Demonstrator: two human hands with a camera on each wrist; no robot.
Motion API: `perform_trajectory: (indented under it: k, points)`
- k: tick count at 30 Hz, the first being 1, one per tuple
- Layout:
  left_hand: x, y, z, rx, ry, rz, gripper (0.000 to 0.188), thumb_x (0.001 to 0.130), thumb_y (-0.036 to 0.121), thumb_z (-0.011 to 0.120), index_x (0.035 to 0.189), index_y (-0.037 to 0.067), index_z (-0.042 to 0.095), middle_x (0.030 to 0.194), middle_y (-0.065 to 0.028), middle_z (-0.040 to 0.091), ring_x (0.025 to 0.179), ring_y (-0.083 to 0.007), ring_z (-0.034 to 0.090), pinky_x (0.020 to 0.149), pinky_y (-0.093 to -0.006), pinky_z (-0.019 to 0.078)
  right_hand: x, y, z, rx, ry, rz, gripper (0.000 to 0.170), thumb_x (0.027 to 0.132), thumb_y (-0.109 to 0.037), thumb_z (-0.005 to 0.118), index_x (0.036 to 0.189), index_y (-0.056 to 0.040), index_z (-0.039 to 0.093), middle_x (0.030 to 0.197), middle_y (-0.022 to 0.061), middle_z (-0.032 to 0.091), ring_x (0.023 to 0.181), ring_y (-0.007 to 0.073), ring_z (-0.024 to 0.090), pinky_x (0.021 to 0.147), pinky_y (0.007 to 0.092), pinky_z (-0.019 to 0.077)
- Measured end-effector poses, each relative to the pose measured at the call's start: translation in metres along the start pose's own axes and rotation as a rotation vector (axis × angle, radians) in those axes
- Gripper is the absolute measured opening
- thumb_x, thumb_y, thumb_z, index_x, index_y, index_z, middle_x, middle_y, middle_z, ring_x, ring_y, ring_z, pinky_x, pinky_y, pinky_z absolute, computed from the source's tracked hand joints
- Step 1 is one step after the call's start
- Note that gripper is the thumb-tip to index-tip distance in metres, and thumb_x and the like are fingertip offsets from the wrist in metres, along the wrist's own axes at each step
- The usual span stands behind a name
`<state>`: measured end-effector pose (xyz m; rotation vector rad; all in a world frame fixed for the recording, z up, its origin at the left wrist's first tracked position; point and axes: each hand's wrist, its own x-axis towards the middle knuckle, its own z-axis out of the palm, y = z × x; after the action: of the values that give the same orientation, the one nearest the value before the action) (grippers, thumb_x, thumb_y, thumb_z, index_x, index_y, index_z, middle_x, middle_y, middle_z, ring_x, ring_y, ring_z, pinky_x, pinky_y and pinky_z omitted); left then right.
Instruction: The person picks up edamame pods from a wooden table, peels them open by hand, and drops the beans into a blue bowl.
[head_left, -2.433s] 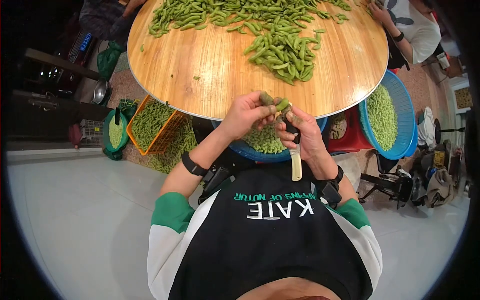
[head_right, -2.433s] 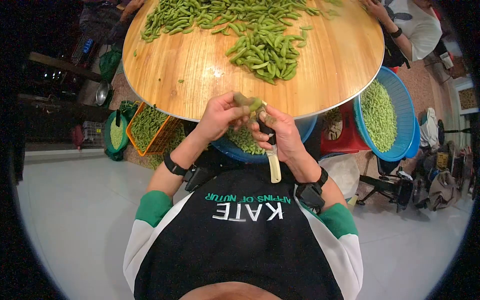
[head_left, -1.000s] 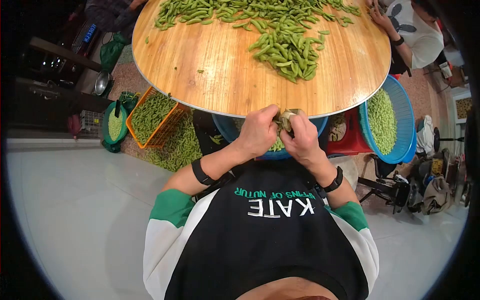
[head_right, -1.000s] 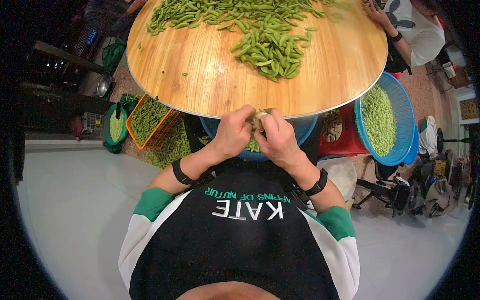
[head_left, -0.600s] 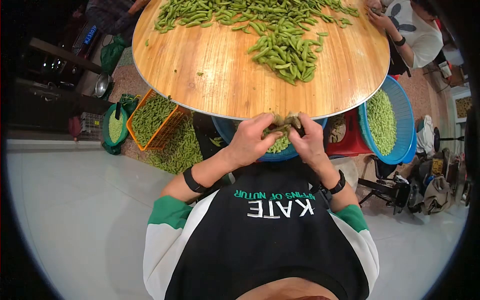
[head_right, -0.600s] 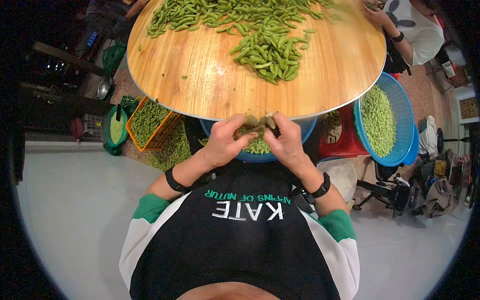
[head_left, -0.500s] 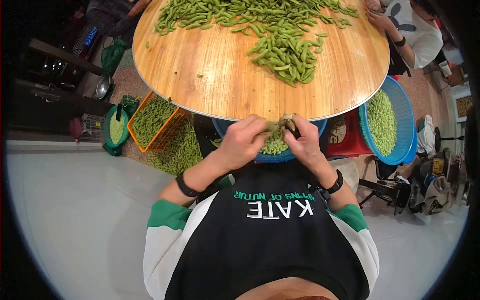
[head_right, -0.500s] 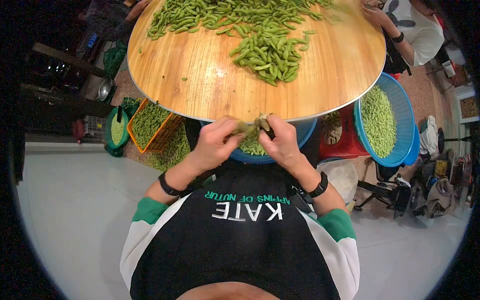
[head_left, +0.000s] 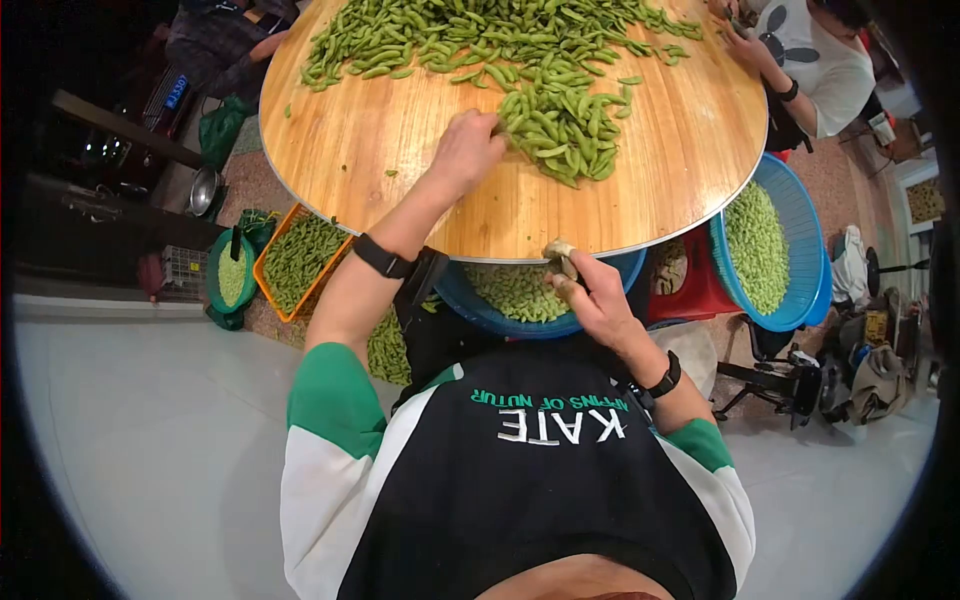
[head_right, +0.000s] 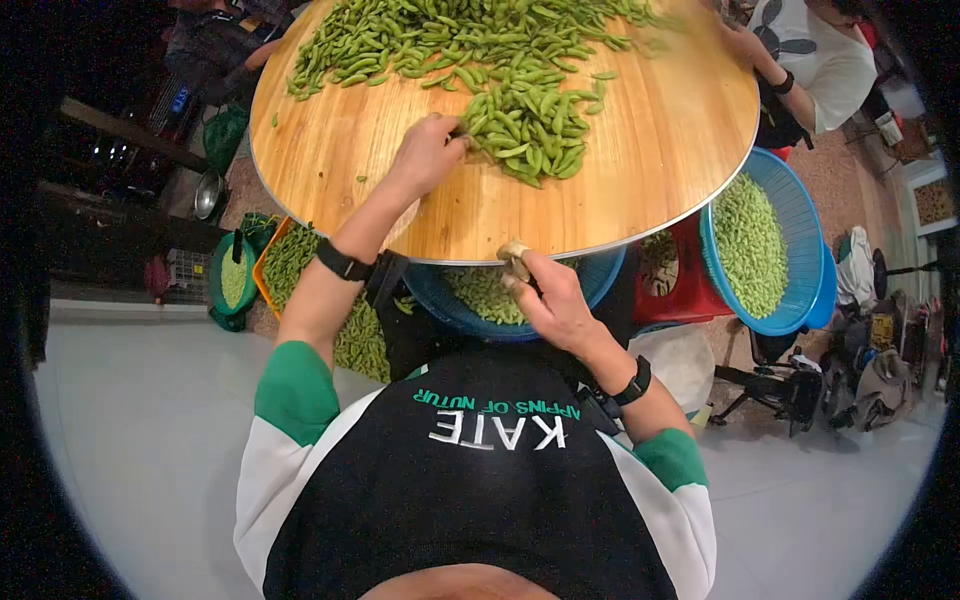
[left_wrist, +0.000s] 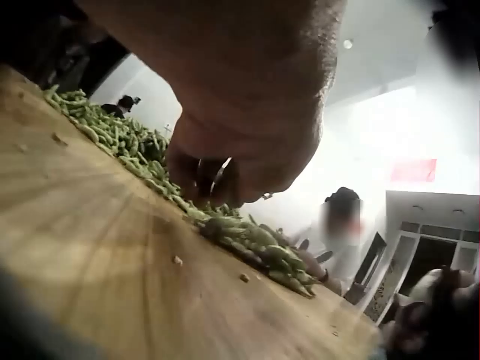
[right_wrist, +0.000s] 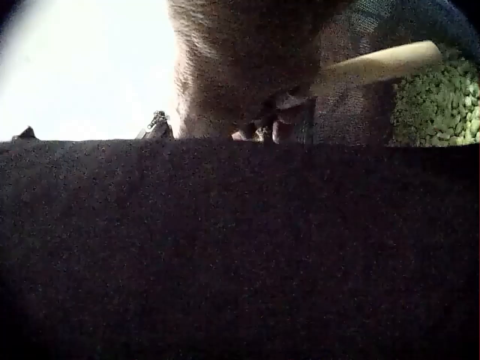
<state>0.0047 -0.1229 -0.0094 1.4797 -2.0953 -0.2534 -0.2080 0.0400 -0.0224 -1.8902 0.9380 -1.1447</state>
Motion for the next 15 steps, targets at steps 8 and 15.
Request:
perform_trajectory:
  k: [8, 15]
  points:
    - [-0.050, 0.039, -0.018, -0.313, 0.047, -0.020, 0.018, 0.077, 0.007, 0.062, 0.093, -0.001, 0.063, 0.086, -0.0177, 0.065, 0.080, -0.0313, 0.064, 0.072, -0.0380, 0.0507, 0.023, -0.006, -0.004, 0.755, 0.076, 0.525, 0.038, 0.098, -0.013, 0.042, 0.134, -0.0013, 0.043, 0.083, 0.0045, 0.057, 0.060, 0.0060, 0.048, 0.046, 0.0187, 0.0381]
    - [-0.083, 0.071, -0.031, -1.155, -0.295, -0.321, 0.012, 0.085, 0.003, 0.064, 0.096, -0.001, 0.064, 0.079, -0.0029, 0.067, 0.066, -0.0063, 0.062, 0.054, -0.0196, 0.0436, 0.030, -0.006, 0.000, 1.024, 0.001, 0.559, 0.032, 0.099, -0.016, 0.044, 0.129, -0.0039, 0.045, 0.085, 0.0051, 0.056, 0.061, 0.0077, 0.046, 0.045, 0.0188, 0.0371]
